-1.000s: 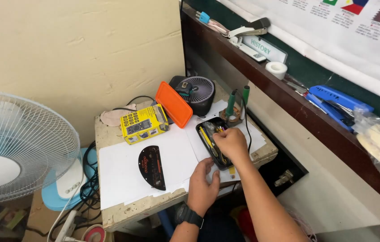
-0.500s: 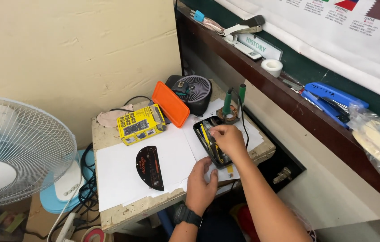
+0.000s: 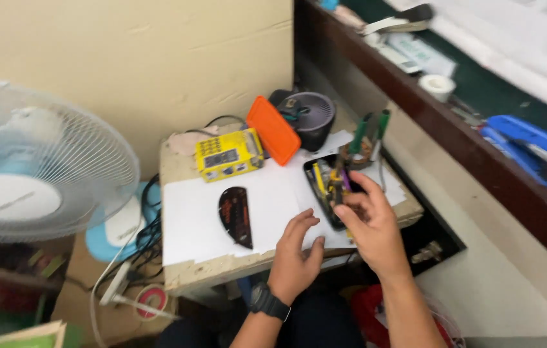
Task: The person uses pliers to remove a screw from a black remote control and then detaches the internal circuit board. They place the remote and board on the desk, then retrieve a power adapter from a drawer and examine it.
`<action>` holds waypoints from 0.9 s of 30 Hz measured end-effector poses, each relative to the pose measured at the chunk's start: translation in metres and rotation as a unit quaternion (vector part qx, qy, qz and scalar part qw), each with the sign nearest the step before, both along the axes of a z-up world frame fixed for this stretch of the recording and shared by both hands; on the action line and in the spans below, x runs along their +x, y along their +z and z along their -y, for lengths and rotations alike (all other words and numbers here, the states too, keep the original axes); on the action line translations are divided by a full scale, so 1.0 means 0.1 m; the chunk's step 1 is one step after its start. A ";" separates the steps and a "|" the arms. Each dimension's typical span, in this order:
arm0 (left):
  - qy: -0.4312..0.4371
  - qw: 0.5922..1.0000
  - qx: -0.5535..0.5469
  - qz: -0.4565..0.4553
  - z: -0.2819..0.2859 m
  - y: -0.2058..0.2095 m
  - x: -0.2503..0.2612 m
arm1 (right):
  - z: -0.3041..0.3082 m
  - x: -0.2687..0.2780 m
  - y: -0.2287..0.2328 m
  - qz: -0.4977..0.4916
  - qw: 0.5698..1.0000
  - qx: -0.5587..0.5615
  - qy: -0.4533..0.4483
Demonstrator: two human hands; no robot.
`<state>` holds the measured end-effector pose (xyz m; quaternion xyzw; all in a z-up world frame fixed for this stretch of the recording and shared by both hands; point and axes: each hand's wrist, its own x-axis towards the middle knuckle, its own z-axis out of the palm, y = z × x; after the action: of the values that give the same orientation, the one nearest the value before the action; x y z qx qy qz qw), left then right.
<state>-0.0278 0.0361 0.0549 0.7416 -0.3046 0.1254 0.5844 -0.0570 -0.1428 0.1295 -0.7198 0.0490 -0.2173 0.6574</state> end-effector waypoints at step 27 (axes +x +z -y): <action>0.022 0.731 -0.519 -0.442 -1.37 0.20 -0.18 | -1.13 -0.47 -0.59 -0.131 0.920 0.262 0.259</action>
<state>-0.0454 0.1729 0.0746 0.3010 0.1175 -0.0650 0.9441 -0.1044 -0.0297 0.0705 -0.5316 0.0015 0.0775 0.8435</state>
